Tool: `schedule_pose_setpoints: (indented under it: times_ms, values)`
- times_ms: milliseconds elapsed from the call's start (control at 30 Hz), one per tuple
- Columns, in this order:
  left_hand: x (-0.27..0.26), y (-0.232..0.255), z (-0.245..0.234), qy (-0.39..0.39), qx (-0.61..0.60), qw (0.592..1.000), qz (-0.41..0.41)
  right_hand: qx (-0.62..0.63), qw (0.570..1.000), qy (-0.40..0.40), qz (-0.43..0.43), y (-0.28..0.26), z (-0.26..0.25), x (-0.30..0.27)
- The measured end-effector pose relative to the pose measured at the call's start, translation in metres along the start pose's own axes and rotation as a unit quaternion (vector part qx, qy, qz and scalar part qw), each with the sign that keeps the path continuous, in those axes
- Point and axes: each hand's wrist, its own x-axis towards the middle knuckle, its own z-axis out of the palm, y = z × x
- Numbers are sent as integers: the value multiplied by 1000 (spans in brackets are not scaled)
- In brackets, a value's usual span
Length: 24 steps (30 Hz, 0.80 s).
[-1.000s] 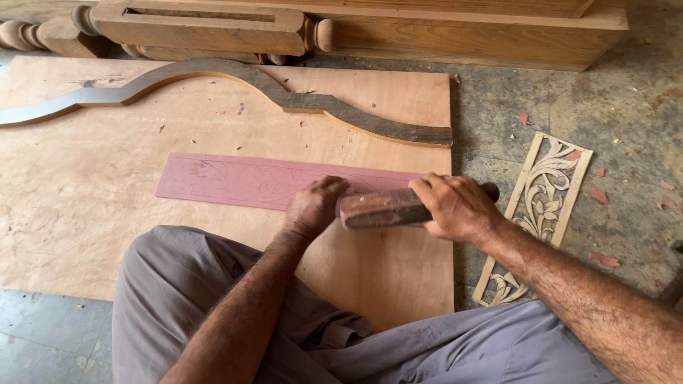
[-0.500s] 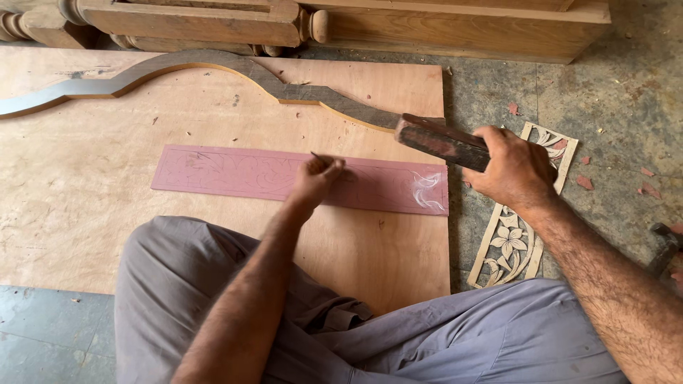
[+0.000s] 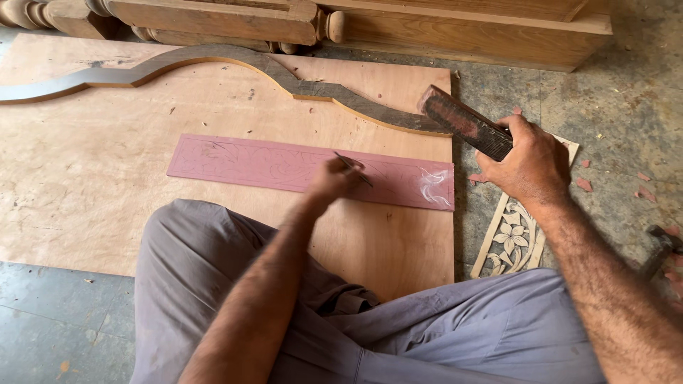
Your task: The person carves a decorative floral pattern into a piece of wood using a chisel and a wooden mallet. The person repeatedly strikes the chisel to cut out sections of the design from the wood surface.
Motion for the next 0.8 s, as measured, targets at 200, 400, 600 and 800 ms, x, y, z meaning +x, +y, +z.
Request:
schedule_pose_setpoints:
  times_ms: [200,400,600,800]
  values:
    - [36,5,-3,108,46,949,293,84,995,45,24,-12,-2,-24]
    - [-11,98,-64,228,-76,958,154,422,890,-8,174,-24,-15,-18]
    - [-32,148,-85,140,67,984,86,541,808,20,234,-25,-10,-15]
    - [0,73,-72,-71,88,994,4,501,843,62,188,-45,-11,-13]
